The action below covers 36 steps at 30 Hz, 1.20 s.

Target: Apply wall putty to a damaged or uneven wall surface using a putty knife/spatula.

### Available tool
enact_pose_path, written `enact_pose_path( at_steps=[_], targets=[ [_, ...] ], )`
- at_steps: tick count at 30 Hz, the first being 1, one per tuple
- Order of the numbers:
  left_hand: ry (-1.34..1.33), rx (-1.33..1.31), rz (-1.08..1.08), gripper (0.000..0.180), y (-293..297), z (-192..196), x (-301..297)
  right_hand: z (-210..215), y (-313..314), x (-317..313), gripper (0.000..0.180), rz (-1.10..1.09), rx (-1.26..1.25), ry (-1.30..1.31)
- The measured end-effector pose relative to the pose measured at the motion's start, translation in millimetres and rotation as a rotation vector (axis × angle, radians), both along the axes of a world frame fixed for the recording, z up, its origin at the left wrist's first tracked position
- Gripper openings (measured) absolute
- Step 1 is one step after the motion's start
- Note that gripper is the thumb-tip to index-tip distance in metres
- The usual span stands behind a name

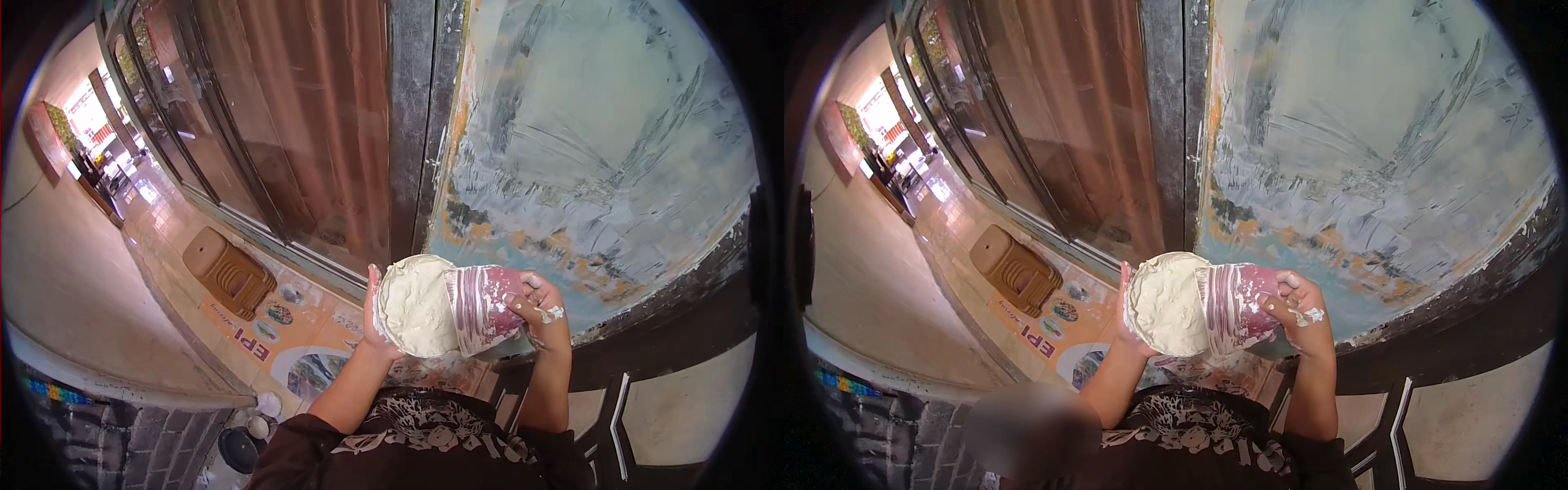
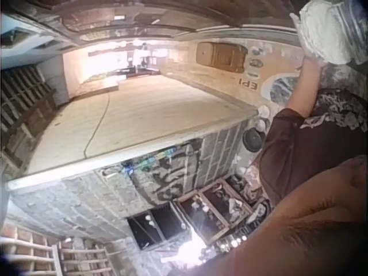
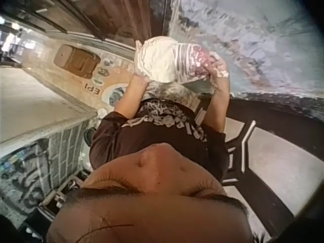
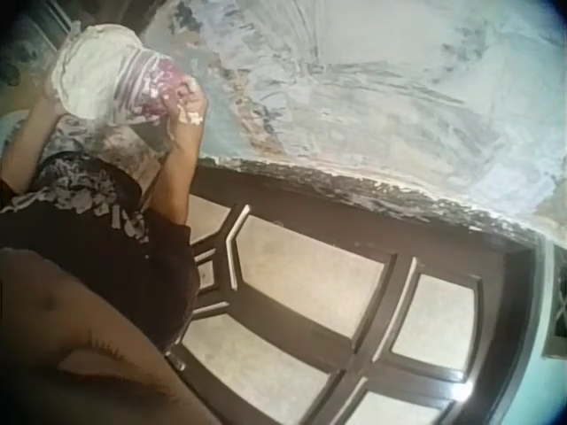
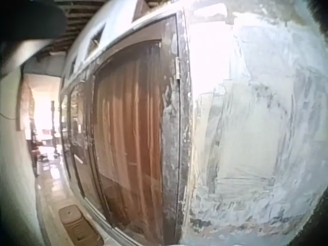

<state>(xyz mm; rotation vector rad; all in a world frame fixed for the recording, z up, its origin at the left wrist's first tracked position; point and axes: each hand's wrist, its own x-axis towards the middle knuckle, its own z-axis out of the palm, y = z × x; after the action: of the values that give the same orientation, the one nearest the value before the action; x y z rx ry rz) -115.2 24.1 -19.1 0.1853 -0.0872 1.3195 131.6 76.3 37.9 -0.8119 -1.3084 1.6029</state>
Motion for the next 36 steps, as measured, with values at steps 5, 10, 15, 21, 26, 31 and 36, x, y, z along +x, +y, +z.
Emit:
enact_pose_path(
  at_steps=[5,10,15,21,26,31,36],
  targets=[
    [0.093,-0.042,0.026,0.088,-2.5,-1.7,5.1,-8.8,3.9,0.6,0.021,-0.017,0.05,-0.223],
    [0.163,-0.067,0.041,0.088,-4.0,-2.7,10.5,-18.9,5.6,-0.4,0.02,-0.001,0.059,-0.198],
    [0.05,-0.039,-0.015,0.087,-1.6,-9.0,13.9,-23.2,8.8,-6.7,0.025,0.069,0.035,-0.139],
    [0.022,-0.005,-0.039,0.085,2.8,-15.0,22.0,-12.8,13.6,-13.3,0.026,0.196,0.005,-0.128],
    [0.061,-0.088,-0.028,0.085,6.8,-15.8,24.4,-21.1,23.1,-6.1,0.031,0.191,-0.112,0.007],
    [-0.033,-0.016,-0.07,0.085,19.2,-11.6,29.0,-0.7,28.9,8.9,0.028,0.122,-0.099,0.035],
    [-0.029,0.067,-0.057,0.084,42.2,24.8,33.1,61.8,41.7,11.3,0.025,0.078,0.065,0.051]
  ],
)
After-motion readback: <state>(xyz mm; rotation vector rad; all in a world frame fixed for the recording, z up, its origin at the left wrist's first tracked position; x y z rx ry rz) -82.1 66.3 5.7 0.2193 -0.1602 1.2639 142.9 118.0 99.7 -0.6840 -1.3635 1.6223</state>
